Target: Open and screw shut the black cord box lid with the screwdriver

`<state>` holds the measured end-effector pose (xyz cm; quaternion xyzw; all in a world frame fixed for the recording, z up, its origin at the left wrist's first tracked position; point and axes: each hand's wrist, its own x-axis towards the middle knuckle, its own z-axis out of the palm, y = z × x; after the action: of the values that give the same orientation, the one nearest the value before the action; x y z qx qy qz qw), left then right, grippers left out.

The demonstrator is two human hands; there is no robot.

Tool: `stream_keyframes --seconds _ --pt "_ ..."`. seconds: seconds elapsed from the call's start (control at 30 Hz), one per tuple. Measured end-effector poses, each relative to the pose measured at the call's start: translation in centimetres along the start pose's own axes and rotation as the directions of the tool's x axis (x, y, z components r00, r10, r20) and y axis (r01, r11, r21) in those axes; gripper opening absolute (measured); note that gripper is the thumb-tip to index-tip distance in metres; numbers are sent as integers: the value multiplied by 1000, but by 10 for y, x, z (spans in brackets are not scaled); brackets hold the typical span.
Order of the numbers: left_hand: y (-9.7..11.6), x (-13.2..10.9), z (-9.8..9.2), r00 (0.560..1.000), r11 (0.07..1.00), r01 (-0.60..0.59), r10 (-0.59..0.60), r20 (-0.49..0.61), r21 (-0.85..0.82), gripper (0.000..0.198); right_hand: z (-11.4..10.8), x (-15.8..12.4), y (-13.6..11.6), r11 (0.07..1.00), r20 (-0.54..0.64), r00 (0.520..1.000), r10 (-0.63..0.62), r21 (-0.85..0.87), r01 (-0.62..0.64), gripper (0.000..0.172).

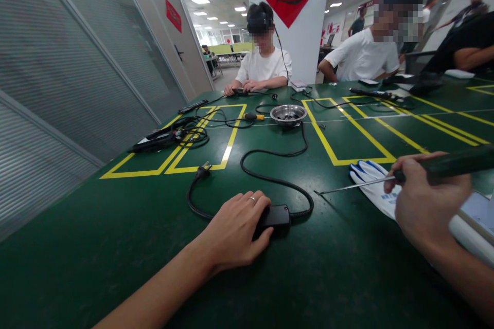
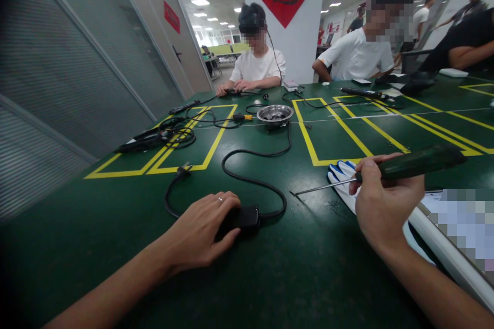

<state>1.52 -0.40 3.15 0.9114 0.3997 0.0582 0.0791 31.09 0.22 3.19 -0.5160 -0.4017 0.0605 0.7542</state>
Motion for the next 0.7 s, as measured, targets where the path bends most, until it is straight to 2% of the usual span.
stream_keyframes --seconds 0.1,0.2,0.37,0.43,0.53,0.7 --pt "-6 -1 2 1000 996 -4 6 23 -92 31 0 4 -1 999 -23 1000 16 30 -16 12" --pt "-11 1 14 1000 974 18 -20 -7 -225 33 0 8 -3 990 -48 997 67 124 -61 12" --pt "-13 4 23 998 928 -1 -21 -56 -373 44 2 2 -11 921 50 977 206 328 -211 15" --pt "-13 4 19 995 913 -30 -11 -97 -406 40 4 -7 -14 899 110 959 260 334 -283 12" --pt "-15 3 14 982 884 -60 -31 -185 -463 21 6 -23 -18 871 202 914 352 287 -399 12" --pt "-21 3 13 975 835 -99 -29 -222 -541 21 7 -43 -18 807 309 831 462 243 -538 16"
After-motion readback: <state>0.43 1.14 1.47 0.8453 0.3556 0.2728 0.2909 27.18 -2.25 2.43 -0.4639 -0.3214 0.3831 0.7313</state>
